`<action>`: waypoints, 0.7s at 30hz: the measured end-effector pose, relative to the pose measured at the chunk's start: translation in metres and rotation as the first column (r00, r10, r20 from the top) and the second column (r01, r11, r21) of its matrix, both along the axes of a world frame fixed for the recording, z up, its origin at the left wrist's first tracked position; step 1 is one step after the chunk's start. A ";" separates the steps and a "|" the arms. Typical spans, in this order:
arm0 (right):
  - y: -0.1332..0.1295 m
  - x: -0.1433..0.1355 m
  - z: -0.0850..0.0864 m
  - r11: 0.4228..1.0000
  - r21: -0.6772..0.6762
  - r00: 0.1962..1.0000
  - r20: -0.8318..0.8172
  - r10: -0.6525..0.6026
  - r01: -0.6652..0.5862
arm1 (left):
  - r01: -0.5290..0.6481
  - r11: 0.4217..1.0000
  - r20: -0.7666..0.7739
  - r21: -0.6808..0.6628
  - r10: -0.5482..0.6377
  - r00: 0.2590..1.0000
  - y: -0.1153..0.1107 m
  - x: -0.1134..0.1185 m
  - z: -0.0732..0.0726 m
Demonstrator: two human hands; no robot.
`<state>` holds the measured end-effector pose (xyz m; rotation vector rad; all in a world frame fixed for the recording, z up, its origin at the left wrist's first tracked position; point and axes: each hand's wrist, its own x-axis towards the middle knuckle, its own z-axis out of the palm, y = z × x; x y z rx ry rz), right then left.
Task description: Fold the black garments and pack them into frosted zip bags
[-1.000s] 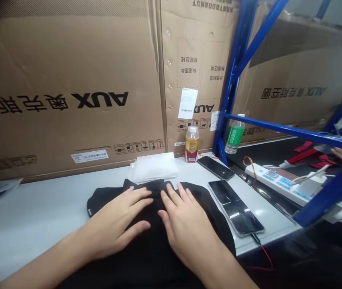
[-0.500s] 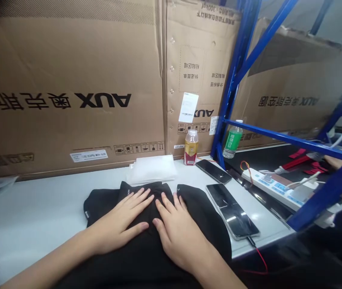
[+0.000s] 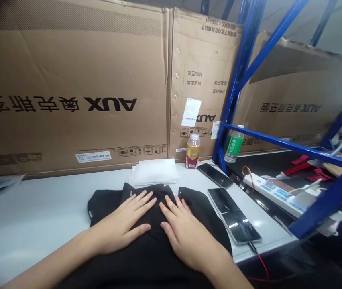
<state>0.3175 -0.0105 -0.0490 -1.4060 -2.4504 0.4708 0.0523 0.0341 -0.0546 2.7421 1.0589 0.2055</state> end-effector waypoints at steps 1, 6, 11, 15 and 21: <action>0.004 0.006 0.006 0.999 0.022 0.999 -0.025 0.027 -0.026 | -0.007 1.000 -0.008 -0.009 0.006 1.000 0.000 0.000 0.001; 0.033 0.042 0.024 0.911 0.359 0.978 -0.033 -0.205 0.202 | -0.018 1.000 -0.024 0.003 0.018 1.000 0.001 0.002 0.001; 0.038 0.059 0.020 0.917 0.294 0.946 0.095 -0.308 0.269 | -0.034 0.994 0.041 0.102 0.030 0.999 0.005 0.000 0.003; 0.011 0.046 0.024 0.886 0.339 0.945 -0.043 -0.323 0.318 | -0.066 0.991 0.013 0.116 0.065 0.998 0.010 -0.005 0.008; -0.046 0.011 0.025 0.905 0.425 0.991 0.127 -0.031 -0.026 | -0.044 0.986 0.013 0.161 0.043 0.999 0.014 -0.009 0.013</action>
